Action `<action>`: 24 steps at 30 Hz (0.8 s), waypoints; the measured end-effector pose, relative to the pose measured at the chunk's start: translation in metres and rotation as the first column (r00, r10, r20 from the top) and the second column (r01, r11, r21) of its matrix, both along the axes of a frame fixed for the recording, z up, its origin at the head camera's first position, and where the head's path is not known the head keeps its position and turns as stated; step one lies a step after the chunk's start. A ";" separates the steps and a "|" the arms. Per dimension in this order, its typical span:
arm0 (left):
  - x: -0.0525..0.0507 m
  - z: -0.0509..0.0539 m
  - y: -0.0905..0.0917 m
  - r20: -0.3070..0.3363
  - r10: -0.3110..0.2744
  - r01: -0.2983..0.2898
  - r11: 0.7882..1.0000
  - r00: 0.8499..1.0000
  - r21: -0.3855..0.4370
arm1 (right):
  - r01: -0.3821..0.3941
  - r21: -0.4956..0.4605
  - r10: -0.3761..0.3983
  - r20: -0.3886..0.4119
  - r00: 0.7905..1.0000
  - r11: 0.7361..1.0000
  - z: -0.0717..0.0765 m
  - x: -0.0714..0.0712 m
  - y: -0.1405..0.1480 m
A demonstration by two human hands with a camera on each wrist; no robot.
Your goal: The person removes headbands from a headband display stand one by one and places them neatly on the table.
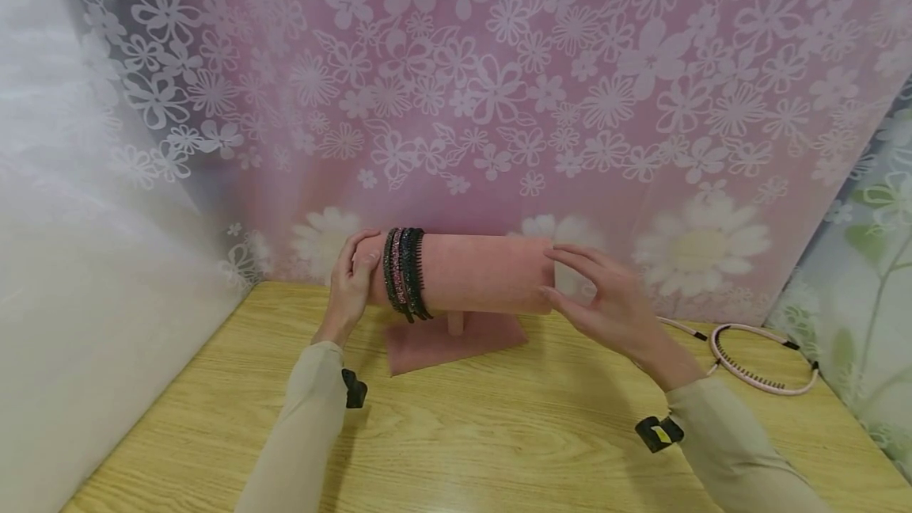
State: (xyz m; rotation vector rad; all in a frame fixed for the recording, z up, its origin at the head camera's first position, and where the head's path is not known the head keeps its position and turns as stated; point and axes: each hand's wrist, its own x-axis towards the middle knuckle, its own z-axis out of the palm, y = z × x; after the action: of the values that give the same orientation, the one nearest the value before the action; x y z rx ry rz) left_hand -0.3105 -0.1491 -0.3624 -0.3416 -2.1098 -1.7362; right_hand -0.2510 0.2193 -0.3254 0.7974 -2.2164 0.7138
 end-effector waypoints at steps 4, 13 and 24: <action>0.000 0.000 0.000 0.011 -0.005 0.005 1.000 1.000 0.012 | -0.037 0.011 0.037 -0.030 0.999 0.999 0.004 -0.004 -0.009; 0.000 0.000 -0.001 0.028 -0.006 0.005 1.000 1.000 0.004 | -0.090 0.019 0.091 -0.054 0.994 0.996 0.013 -0.016 -0.026; 0.000 0.000 0.000 0.012 -0.009 0.009 1.000 1.000 0.009 | -0.113 0.028 0.114 -0.040 0.993 0.993 0.018 -0.031 -0.040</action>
State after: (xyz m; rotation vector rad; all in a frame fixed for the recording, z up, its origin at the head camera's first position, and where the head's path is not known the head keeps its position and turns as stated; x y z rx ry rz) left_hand -0.3102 -0.1487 -0.3625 -0.3391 -2.1114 -1.7560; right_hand -0.2823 0.1789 -0.3071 0.9489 -2.1603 0.7175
